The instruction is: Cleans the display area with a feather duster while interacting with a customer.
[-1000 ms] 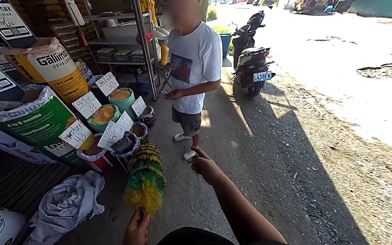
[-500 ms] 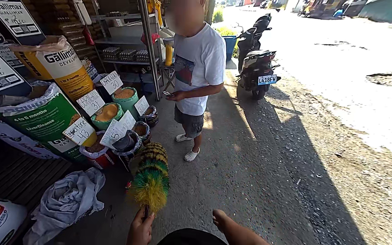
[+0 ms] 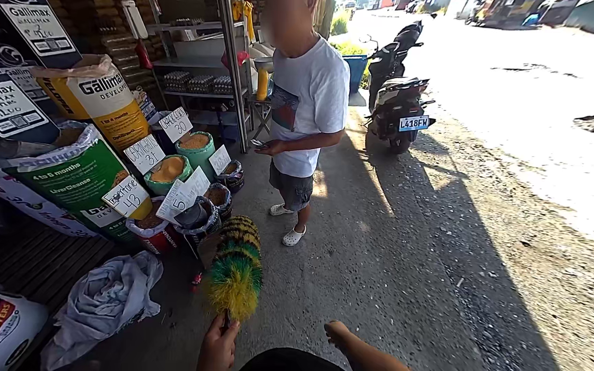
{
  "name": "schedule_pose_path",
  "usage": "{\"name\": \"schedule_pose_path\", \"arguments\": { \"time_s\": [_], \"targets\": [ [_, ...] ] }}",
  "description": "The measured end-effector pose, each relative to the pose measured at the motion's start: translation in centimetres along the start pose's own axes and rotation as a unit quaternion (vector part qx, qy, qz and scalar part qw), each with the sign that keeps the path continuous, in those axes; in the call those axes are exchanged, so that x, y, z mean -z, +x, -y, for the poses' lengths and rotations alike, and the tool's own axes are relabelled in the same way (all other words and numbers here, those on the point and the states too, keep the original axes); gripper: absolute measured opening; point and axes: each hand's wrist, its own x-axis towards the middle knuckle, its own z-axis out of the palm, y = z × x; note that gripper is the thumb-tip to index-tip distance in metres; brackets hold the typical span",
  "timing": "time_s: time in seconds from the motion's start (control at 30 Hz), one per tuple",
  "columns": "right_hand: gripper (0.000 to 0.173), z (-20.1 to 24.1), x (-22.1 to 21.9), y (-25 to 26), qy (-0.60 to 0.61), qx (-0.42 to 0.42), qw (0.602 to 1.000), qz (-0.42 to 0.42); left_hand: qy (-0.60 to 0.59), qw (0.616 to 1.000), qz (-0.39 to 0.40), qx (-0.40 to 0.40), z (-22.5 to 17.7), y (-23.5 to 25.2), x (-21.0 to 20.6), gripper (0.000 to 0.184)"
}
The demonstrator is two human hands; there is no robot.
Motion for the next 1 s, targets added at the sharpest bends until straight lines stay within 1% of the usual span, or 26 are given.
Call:
{"name": "schedule_pose_path", "arguments": {
  "time_s": [0.1, 0.2, 0.27, 0.3, 0.37, 0.47, 0.57, 0.7, 0.8, 0.93, 1.0],
  "targets": [
    [0.042, 0.7, -2.0, 0.9, -0.023, 0.025, 0.999, 0.031, 0.005, 1.0, 0.003, 0.0, 0.1, 0.1, 0.0, 0.044],
    [0.043, 0.9, -2.7, 1.6, -0.107, 0.05, 0.99, 0.079, 0.005, 1.0, -0.001, 0.001, 0.2, 0.3, 0.1, 0.046],
    [0.044, 0.8, -2.5, 2.0, -0.161, 0.062, 0.98, 0.095, 0.001, 1.0, -0.004, -0.006, 0.2, 0.5, 0.2, 0.043],
    [0.044, 0.5, -2.2, 2.3, -0.179, 0.061, 0.978, 0.091, -0.004, 1.0, -0.004, -0.016, 0.2, 0.5, 0.2, 0.037],
    [0.044, 0.4, -1.3, 2.0, -0.183, 0.048, 0.979, 0.08, -0.008, 1.0, -0.002, -0.025, 0.1, 0.5, 0.2, 0.033],
    [0.044, -0.3, -0.3, 2.7, -0.155, 0.021, 0.986, 0.058, -0.01, 1.0, -0.006, -0.024, 0.2, 0.6, 0.2, 0.036],
    [0.043, -1.2, -0.1, 4.3, -0.136, 0.01, 0.99, 0.039, -0.011, 1.0, -0.011, -0.021, 0.1, 0.7, 0.3, 0.036],
    [0.043, -0.6, -0.7, 3.5, -0.138, 0.001, 0.99, 0.042, -0.013, 0.999, -0.023, -0.018, -0.3, 1.3, 0.8, 0.035],
    [0.041, 0.1, -1.3, 3.1, -0.156, 0.013, 0.986, 0.056, -0.02, 0.999, -0.032, -0.018, -1.6, 2.2, 1.0, 0.036],
    [0.037, 1.6, -1.9, 2.1, -0.197, 0.069, 0.976, 0.064, -0.006, 0.997, -0.061, -0.041, -3.6, 2.5, 2.1, 0.046],
    [0.041, 3.2, -1.8, 0.8, -0.249, 0.059, 0.962, 0.091, 0.012, 0.996, -0.081, -0.042, -3.6, 2.2, 3.3, 0.048]
  ]
}}
